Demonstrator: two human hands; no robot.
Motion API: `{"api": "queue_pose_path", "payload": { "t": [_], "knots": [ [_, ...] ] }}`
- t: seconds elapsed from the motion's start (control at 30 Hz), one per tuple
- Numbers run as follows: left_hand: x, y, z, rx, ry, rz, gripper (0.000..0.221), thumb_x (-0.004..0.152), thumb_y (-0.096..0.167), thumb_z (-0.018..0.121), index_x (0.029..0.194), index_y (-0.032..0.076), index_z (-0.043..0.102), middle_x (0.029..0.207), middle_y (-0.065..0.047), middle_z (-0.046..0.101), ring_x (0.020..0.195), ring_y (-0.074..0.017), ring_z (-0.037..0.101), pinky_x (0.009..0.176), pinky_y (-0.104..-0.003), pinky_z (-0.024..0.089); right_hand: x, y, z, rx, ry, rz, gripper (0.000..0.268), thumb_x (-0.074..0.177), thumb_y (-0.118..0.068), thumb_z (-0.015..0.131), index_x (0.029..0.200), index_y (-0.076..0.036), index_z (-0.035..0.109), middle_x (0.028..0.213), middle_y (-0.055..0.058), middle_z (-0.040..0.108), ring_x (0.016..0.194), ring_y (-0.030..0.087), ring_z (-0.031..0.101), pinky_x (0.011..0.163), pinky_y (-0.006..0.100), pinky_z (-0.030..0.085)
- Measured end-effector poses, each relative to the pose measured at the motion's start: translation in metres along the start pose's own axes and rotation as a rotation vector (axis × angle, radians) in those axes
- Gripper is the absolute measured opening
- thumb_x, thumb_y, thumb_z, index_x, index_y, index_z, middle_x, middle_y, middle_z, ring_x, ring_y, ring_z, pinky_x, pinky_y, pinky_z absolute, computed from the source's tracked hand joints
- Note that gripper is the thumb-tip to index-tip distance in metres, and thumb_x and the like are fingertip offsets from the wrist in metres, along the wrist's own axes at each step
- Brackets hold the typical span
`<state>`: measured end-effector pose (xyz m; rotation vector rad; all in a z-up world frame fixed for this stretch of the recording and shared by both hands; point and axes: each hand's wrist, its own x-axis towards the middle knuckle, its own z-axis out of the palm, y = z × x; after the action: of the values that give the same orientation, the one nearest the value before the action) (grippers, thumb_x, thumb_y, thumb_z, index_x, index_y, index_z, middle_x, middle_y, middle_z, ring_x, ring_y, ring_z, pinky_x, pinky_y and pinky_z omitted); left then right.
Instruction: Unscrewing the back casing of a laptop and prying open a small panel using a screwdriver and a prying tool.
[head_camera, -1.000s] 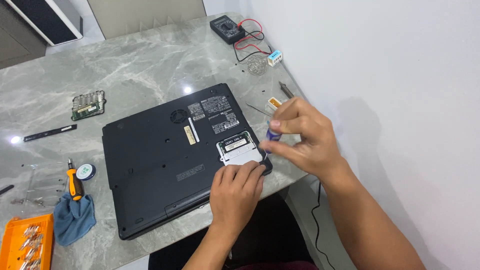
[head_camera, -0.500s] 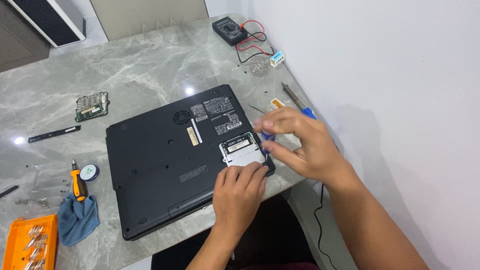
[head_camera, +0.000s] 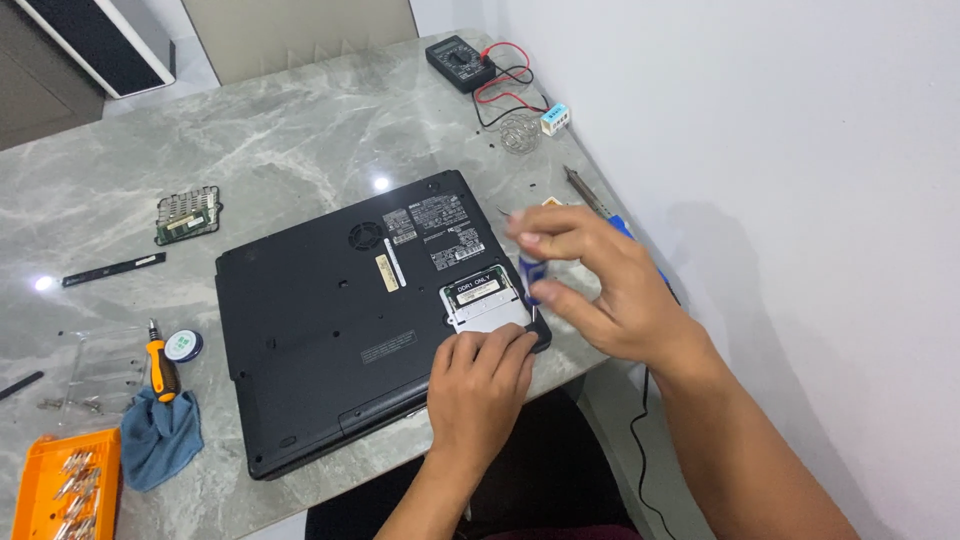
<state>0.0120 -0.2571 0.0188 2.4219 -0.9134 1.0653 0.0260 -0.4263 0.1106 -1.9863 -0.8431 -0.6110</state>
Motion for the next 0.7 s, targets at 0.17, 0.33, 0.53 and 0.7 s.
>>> {"api": "queue_pose_path", "payload": {
  "t": [0.17, 0.33, 0.53, 0.7],
  "knots": [
    [-0.001, 0.0, 0.002, 0.024, 0.003, 0.004, 0.018, 0.079, 0.019, 0.074, 0.096, 0.024, 0.069, 0.095, 0.013, 0.063, 0.072, -0.0135, 0.051, 0.071, -0.029, 0.043, -0.003, 0.006, 0.007, -0.079, 0.089, -0.076, 0.028, 0.085, -0.003, 0.071, 0.106, -0.005, 0.052, 0.097, 0.011, 0.059, 0.092, 0.026, 0.06, 0.086, 0.035, 0.054],
    [-0.001, 0.0, 0.001, 0.028, 0.027, -0.001, 0.017, 0.079, 0.018, 0.073, 0.094, 0.025, 0.069, 0.094, 0.014, 0.063, 0.07, -0.0136, 0.051, 0.07, -0.029, 0.043, -0.004, 0.002, 0.003, -0.081, 0.037, -0.02, 0.031, 0.088, -0.014, 0.069, 0.111, -0.011, 0.05, 0.112, 0.014, 0.059, 0.106, 0.03, 0.062, 0.094, 0.04, 0.051],
    [0.0, 0.0, 0.002, 0.026, 0.033, 0.009, 0.018, 0.078, 0.017, 0.074, 0.094, 0.024, 0.07, 0.093, 0.014, 0.063, 0.07, -0.0136, 0.051, 0.069, -0.029, 0.042, -0.008, 0.012, 0.01, -0.175, 0.186, -0.066, 0.042, 0.076, -0.014, 0.083, 0.1, -0.009, 0.05, 0.083, 0.009, 0.053, 0.073, 0.021, 0.054, 0.07, 0.031, 0.049],
    [-0.001, -0.001, 0.001, -0.005, 0.027, -0.002, 0.017, 0.08, 0.015, 0.071, 0.095, 0.023, 0.069, 0.095, 0.013, 0.064, 0.07, -0.0143, 0.051, 0.071, -0.029, 0.043, -0.004, -0.001, 0.011, 0.04, 0.026, -0.044, 0.027, 0.099, -0.003, 0.049, 0.124, -0.011, 0.045, 0.12, 0.014, 0.064, 0.127, 0.038, 0.058, 0.11, 0.047, 0.048]
  ]
}}
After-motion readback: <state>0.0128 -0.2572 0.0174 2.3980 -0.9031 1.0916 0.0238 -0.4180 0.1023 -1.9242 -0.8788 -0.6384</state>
